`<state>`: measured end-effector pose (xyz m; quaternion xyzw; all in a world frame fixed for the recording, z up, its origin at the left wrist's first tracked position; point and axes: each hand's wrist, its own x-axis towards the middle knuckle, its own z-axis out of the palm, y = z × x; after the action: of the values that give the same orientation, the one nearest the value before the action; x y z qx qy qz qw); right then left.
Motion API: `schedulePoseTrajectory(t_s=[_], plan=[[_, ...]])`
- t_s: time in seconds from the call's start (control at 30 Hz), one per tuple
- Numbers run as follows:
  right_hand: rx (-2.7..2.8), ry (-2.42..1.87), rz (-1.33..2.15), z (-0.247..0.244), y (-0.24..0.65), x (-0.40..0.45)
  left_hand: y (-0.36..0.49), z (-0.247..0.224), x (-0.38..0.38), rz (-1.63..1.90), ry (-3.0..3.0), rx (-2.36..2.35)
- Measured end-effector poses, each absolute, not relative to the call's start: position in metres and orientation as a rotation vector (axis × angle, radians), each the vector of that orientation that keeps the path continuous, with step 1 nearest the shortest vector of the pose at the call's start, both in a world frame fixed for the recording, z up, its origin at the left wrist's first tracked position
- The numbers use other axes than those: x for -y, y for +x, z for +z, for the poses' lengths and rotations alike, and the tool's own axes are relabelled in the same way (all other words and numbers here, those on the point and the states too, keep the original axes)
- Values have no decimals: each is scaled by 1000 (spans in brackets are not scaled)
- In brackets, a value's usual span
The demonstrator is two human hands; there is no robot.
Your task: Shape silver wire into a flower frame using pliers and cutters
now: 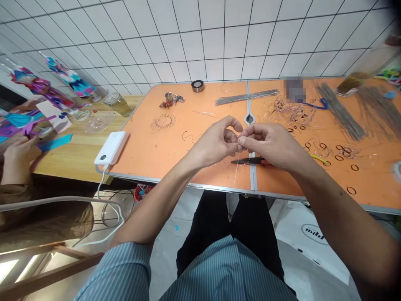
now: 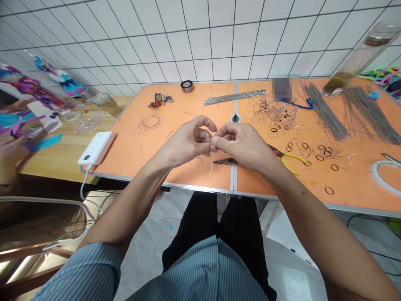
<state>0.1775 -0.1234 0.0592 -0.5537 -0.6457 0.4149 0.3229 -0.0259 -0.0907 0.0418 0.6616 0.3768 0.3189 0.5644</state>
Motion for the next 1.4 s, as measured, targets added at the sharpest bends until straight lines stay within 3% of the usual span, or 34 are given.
schedulePoseTrajectory(t_s=[1.0,1.13,1.3,1.4], plan=[[1681,-1504,797,24,177,63,-18,-17,34,676,1322,-911],[1695,-1592,525,27,221,90,-18,-21,36,698,1299,-924],[1803,-2053,42,25,305,153,-15,-24,36,639,1291,-964],[1798,-2046,6,20,318,173,-12,-24,38,627,1280,-953]])
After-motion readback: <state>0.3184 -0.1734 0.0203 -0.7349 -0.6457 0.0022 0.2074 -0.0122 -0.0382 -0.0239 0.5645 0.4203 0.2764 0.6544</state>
